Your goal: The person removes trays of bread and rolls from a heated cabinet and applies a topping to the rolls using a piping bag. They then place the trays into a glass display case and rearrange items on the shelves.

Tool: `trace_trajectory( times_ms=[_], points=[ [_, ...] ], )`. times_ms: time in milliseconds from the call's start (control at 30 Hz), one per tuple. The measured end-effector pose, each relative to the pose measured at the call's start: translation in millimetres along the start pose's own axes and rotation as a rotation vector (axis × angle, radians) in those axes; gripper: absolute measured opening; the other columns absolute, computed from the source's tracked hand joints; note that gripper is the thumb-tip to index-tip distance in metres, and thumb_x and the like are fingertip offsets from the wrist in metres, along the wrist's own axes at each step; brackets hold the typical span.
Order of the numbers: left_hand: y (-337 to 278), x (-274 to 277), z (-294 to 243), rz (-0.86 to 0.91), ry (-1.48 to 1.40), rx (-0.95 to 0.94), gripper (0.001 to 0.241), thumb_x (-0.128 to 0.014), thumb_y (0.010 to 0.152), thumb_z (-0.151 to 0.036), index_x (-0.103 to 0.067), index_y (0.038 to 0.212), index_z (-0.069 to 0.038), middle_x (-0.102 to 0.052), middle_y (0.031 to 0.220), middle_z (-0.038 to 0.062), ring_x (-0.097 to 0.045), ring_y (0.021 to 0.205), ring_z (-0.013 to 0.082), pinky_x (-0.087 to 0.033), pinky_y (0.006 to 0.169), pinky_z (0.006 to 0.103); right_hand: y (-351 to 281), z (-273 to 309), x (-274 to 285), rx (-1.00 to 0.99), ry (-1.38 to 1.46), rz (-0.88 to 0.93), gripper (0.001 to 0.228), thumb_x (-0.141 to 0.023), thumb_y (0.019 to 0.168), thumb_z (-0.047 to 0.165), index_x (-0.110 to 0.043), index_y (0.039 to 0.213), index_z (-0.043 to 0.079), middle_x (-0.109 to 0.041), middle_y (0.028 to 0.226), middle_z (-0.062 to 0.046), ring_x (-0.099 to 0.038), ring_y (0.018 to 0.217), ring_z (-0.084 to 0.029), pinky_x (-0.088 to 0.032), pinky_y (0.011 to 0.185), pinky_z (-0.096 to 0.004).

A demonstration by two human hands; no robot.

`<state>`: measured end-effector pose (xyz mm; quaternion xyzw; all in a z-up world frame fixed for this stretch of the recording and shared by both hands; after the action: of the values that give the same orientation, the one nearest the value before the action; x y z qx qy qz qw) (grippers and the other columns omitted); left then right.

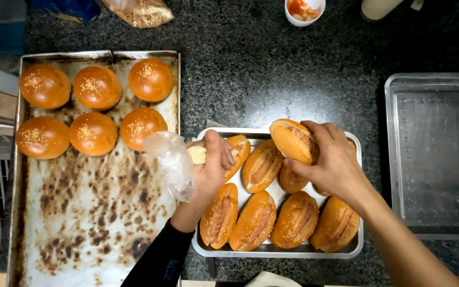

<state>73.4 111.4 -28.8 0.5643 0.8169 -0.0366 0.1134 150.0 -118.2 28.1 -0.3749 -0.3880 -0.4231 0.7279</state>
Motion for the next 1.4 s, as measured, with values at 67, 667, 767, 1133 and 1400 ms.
trace_trajectory(
  times_ms=[67, 667, 767, 1133, 1400],
  points=[
    [0.4, -2.1, 4.0, -0.013, 0.006, 0.052, 0.063, -0.047, 0.112, -0.038, -0.047, 0.056, -0.009, -0.053, 0.055, 0.005, -0.057, 0.052, 0.0162, -0.051, 0.059, 0.0306, 1.6, 0.7, -2.4, -0.010, 0.009, 0.008, 0.087, -0.084, 0.068, 0.042, -0.056, 0.138, 0.001, -0.061, 0.121, -0.021, -0.060, 0.115, -0.037, -0.050, 0.098, -0.049],
    [-10.2, 32.9, 2.1, -0.170, 0.025, 0.207, 0.053, -0.052, 0.110, -0.034, -0.055, 0.060, -0.015, -0.057, 0.056, -0.002, -0.055, 0.049, 0.0095, -0.047, 0.051, 0.0258, 5.5, 14.5, -10.7, -0.011, -0.009, 0.032, 0.085, -0.081, 0.071, 0.041, -0.054, 0.140, -0.001, -0.059, 0.126, -0.023, -0.060, 0.115, -0.037, -0.053, 0.093, -0.049],
    [-13.5, 38.9, 2.0, -0.185, 0.160, 0.349, 0.051, -0.052, 0.105, -0.033, -0.055, 0.058, -0.012, -0.056, 0.055, 0.001, -0.052, 0.046, 0.0118, -0.045, 0.047, 0.0270, 9.4, 13.8, -14.8, -0.036, -0.025, 0.065, 0.088, -0.082, 0.071, 0.043, -0.052, 0.141, -0.002, -0.058, 0.125, -0.023, -0.060, 0.115, -0.036, -0.053, 0.093, -0.049],
    [-23.6, 70.8, 11.3, -0.307, -0.262, 0.035, 0.054, -0.044, 0.113, -0.035, -0.050, 0.064, -0.013, -0.050, 0.052, 0.002, -0.050, 0.047, 0.0145, -0.047, 0.054, 0.0279, 6.8, 22.3, -16.1, 0.048, -0.021, 0.032, 0.089, -0.083, 0.073, 0.046, -0.053, 0.140, -0.004, -0.059, 0.123, -0.023, -0.060, 0.114, -0.037, -0.052, 0.094, -0.047],
    [-18.8, 66.1, -24.3, -0.369, -0.187, 0.057, 0.059, -0.031, 0.114, -0.045, -0.051, 0.068, -0.012, -0.056, 0.056, 0.008, -0.072, 0.068, 0.0260, -0.061, 0.098, 0.0414, 3.6, 3.3, -4.4, 0.032, -0.007, -0.038, 0.085, -0.083, 0.072, 0.042, -0.056, 0.139, -0.002, -0.061, 0.121, -0.023, -0.062, 0.112, -0.036, -0.052, 0.095, -0.047]
  ],
)
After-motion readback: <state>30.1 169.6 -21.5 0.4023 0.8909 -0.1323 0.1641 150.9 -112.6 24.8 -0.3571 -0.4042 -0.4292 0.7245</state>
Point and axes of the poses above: each hand's wrist, its own y-axis towards the middle knuckle, its own x-axis out of the back of the hand, z = x × y, the point moved 4 cm from there along y, towards the middle knuckle
